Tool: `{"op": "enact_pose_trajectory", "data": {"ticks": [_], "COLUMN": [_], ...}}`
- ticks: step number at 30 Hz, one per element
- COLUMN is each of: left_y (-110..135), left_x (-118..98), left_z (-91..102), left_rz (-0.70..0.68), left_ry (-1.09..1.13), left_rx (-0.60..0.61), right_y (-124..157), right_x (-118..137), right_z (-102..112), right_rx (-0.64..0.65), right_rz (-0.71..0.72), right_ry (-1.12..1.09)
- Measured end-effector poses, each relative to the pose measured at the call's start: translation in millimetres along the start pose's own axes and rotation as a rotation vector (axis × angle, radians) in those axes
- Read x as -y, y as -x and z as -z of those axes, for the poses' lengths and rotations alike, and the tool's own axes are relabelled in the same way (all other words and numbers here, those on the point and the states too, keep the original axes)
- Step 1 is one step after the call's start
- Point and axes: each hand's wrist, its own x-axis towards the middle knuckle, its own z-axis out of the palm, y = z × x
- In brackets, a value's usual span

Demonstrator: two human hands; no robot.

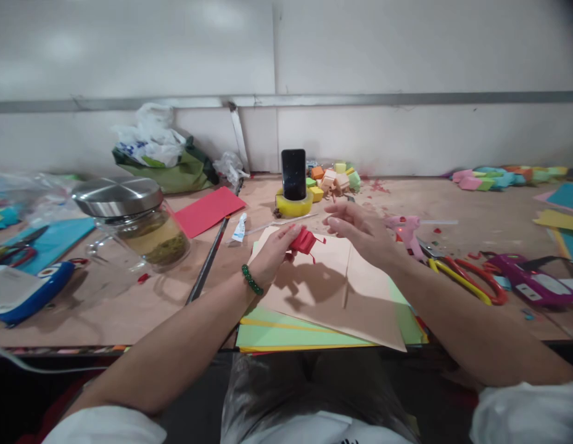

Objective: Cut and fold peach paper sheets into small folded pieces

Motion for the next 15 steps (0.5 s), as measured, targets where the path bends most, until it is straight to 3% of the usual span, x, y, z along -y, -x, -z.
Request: {"op": "enact_pose_trajectory", "data": {"ticks": [7,11,15], "left_y": [-1.6,-1.2,-0.4], "left_x": [0.6,1.9,1.3], "left_z": [1.9,1.5,1.9], "left_rz": [-0.044,0.007,-0.008], "left_ry": [-0.095,0.013,-0.032], "left_rx": [0.030,-0.011,0.059], "right_y": [-3.7,-4.0,-1.7], "right_x": [-13.5,-18.0,-20.6], "right_z": [-16.8,-21.0,-23.2], "right_rx": [0.146,0.087,0.056], "right_rz": [-0.239,-0.255,-0.155], "right_ry": [-0.177,-0.263,-0.201]}}
